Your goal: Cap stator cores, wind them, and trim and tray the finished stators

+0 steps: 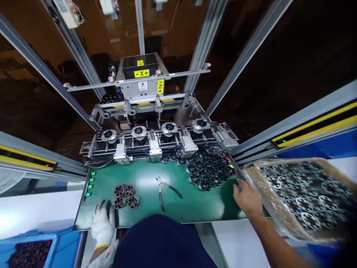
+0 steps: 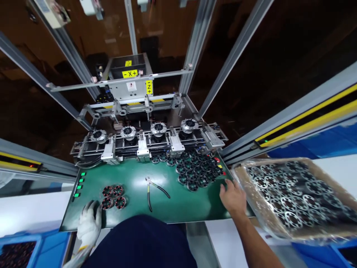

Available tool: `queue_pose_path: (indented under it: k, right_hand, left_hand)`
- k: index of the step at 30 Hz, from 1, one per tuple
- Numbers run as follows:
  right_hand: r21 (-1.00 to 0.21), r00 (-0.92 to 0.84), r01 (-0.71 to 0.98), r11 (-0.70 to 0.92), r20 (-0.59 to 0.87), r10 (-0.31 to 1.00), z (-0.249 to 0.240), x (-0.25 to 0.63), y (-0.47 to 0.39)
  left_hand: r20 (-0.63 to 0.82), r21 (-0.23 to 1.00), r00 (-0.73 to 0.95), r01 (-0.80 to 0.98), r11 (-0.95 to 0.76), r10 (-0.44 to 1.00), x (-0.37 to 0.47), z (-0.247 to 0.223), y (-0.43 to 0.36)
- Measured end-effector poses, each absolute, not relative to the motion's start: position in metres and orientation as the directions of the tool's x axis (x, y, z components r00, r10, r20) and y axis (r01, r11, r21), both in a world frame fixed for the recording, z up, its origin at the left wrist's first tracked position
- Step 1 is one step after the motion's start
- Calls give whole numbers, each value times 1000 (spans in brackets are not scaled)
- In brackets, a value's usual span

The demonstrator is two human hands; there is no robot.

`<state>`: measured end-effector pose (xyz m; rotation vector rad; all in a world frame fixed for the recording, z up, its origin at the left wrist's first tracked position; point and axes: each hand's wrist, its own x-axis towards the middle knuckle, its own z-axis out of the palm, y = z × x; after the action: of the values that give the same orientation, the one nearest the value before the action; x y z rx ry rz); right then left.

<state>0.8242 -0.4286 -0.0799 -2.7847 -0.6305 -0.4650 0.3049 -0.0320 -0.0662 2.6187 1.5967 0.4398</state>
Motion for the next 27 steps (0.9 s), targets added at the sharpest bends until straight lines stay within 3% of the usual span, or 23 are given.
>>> queue_pose_path:
  k: [5,9,15,20,23,27]
  right_hand:
    - [-214,863,454,-865,348,366,-62,822,-426]
    - [-234,788,563,-792,440,430,-34,807,-399]
    - [-247,408,913,-326,508,758,-40,698,-291]
    - [-163,16,985,62,441,897,-83,618,-245]
    - [-119,-6,991,65,434,901,-99,624,-242]
    - [-115,26,993,35,486,873,-109,654,-229]
  left_hand:
    - [199,198,436,859,-471,878,305,-64,-33]
    - [177,198,431,865,-461,885,303,-65,-34]
    - [150,211,412,875,-436,899,305,-65,-38]
    - [148,209,352,902,-377,924,297,-65,-54]
    - [127,204,222,948,-245,967,283,-69,-77]
    - [-26,236,59,970,-51,998,266,-89,-107]
